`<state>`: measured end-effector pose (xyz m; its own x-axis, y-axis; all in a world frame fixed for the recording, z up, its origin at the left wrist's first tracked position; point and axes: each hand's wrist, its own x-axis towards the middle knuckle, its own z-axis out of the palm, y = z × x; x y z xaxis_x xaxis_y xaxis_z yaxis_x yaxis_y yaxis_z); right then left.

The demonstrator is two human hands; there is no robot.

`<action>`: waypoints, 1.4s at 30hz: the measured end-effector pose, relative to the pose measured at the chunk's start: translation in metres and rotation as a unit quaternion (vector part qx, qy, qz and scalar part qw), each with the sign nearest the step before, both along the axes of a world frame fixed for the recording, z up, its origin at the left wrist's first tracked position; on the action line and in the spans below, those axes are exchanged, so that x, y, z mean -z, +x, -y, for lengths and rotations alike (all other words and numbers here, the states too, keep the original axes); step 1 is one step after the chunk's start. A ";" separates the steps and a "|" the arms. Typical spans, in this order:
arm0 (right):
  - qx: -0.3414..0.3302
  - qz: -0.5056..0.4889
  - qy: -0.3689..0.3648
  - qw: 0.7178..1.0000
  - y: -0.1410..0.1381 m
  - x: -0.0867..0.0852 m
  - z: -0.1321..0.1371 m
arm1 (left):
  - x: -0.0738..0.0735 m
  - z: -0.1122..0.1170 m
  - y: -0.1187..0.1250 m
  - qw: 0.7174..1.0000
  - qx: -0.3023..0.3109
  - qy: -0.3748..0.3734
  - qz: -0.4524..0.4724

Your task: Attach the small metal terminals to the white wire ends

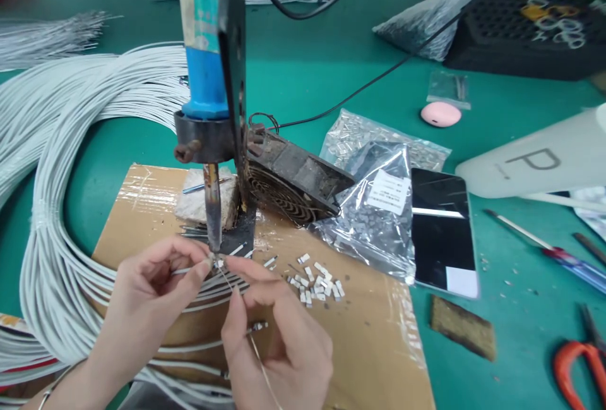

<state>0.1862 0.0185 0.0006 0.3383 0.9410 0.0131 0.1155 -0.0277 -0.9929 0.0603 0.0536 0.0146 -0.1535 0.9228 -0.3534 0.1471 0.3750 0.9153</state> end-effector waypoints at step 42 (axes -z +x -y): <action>-0.016 -0.069 0.004 0.998 0.006 -0.001 -0.014 | -0.009 -0.015 0.005 1.000 -0.015 0.016 -0.001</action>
<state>0.1921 0.0321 0.0013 0.3066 0.9515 -0.0241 -0.0207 -0.0186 -0.9996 0.0651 0.0683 0.0237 -0.1825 0.9287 -0.3228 0.1373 0.3492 0.9269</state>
